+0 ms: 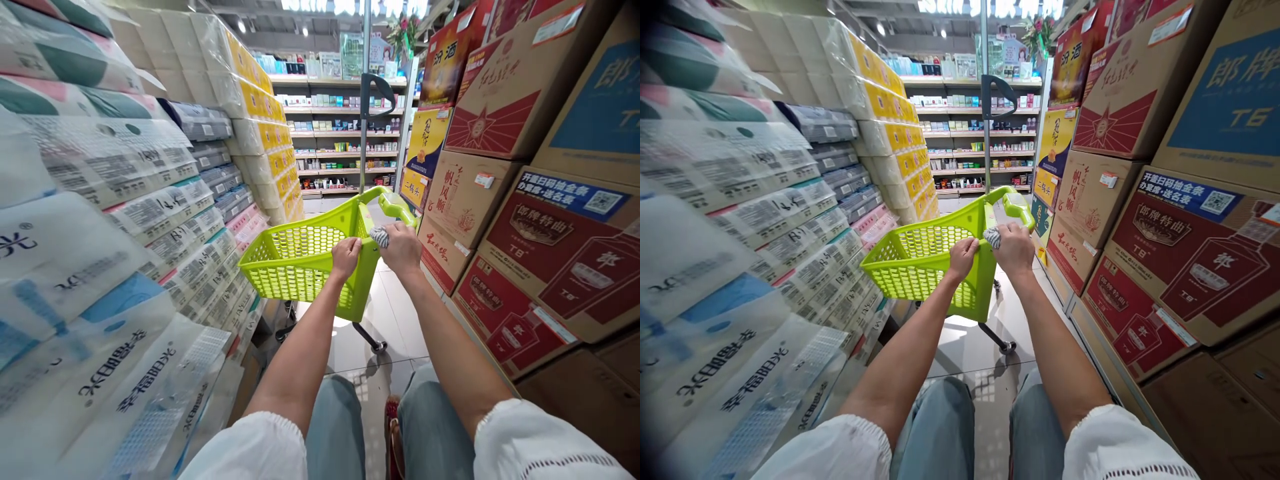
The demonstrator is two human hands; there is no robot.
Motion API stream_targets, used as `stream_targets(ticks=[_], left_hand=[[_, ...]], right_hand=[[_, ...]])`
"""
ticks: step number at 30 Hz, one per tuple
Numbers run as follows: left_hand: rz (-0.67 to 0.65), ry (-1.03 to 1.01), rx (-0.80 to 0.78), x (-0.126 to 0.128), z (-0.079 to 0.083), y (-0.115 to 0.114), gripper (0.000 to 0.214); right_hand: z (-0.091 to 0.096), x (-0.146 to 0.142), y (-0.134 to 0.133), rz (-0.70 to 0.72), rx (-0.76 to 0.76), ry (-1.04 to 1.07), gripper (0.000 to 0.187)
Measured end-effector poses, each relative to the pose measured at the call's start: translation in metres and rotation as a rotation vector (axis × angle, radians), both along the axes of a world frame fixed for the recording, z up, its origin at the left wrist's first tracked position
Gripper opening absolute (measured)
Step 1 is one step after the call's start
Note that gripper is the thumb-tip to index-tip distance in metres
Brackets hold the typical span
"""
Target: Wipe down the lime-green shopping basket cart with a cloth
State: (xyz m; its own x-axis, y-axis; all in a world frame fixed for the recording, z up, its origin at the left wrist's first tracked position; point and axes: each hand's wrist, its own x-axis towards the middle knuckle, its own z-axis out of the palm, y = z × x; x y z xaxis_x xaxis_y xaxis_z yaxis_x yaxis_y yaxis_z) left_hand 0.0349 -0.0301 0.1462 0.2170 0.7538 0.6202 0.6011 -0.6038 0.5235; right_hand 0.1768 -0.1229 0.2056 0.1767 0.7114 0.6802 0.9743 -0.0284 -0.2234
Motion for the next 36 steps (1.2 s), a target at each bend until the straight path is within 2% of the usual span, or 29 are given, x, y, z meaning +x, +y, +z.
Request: stream_targets(ticks=[3, 6, 9, 11, 13, 15, 19, 22, 25, 27, 29, 32, 36], left_hand=[[-0.007, 0.053, -0.028, -0.016, 0.005, -0.003, 0.039], [0.100, 0.147, 0.002, -0.022, 0.019, -0.014, 0.039], [0.181, 0.118, 0.118, -0.007, 0.038, -0.029, 0.034], [0.103, 0.074, 0.117, 0.011, 0.048, -0.035, 0.037], [0.045, 0.069, 0.024, 0.029, 0.053, -0.037, 0.035], [0.058, 0.096, -0.045, 0.042, 0.051, -0.035, 0.025], [0.033, 0.069, 0.012, 0.046, 0.040, -0.028, 0.021], [0.028, 0.070, -0.003, 0.043, 0.038, -0.027, 0.030], [0.088, 0.071, -0.025, 0.042, 0.038, -0.030, 0.042], [0.108, 0.065, -0.021, 0.041, 0.037, -0.031, 0.045], [0.116, 0.062, -0.013, 0.038, 0.034, -0.031, 0.042], [0.102, 0.073, -0.002, 0.032, 0.030, -0.029, 0.026], [0.049, 0.078, 0.024, 0.027, 0.028, -0.026, 0.021]], right_hand=[[0.004, -0.008, -0.011, 0.084, -0.033, -0.012, 0.030], [0.012, -0.005, -0.019, 0.165, -0.024, 0.054, 0.038], [0.019, 0.007, -0.023, 0.111, 0.083, 0.143, 0.041], [0.020, 0.011, -0.024, 0.080, 0.145, 0.146, 0.041], [0.013, 0.009, -0.023, 0.101, 0.137, 0.107, 0.043], [0.002, 0.003, -0.021, 0.128, 0.098, 0.061, 0.046], [-0.017, 0.000, -0.014, 0.151, 0.073, -0.014, 0.051], [-0.016, 0.019, -0.003, 0.144, 0.111, 0.007, 0.048], [-0.011, 0.044, 0.007, 0.094, 0.181, 0.147, 0.039], [-0.010, 0.050, 0.008, 0.126, 0.195, 0.194, 0.037], [-0.012, 0.042, 0.002, 0.194, 0.183, 0.168, 0.038], [-0.016, 0.013, -0.013, 0.289, 0.113, 0.050, 0.047], [-0.014, -0.012, -0.024, 0.287, 0.067, -0.032, 0.047]])
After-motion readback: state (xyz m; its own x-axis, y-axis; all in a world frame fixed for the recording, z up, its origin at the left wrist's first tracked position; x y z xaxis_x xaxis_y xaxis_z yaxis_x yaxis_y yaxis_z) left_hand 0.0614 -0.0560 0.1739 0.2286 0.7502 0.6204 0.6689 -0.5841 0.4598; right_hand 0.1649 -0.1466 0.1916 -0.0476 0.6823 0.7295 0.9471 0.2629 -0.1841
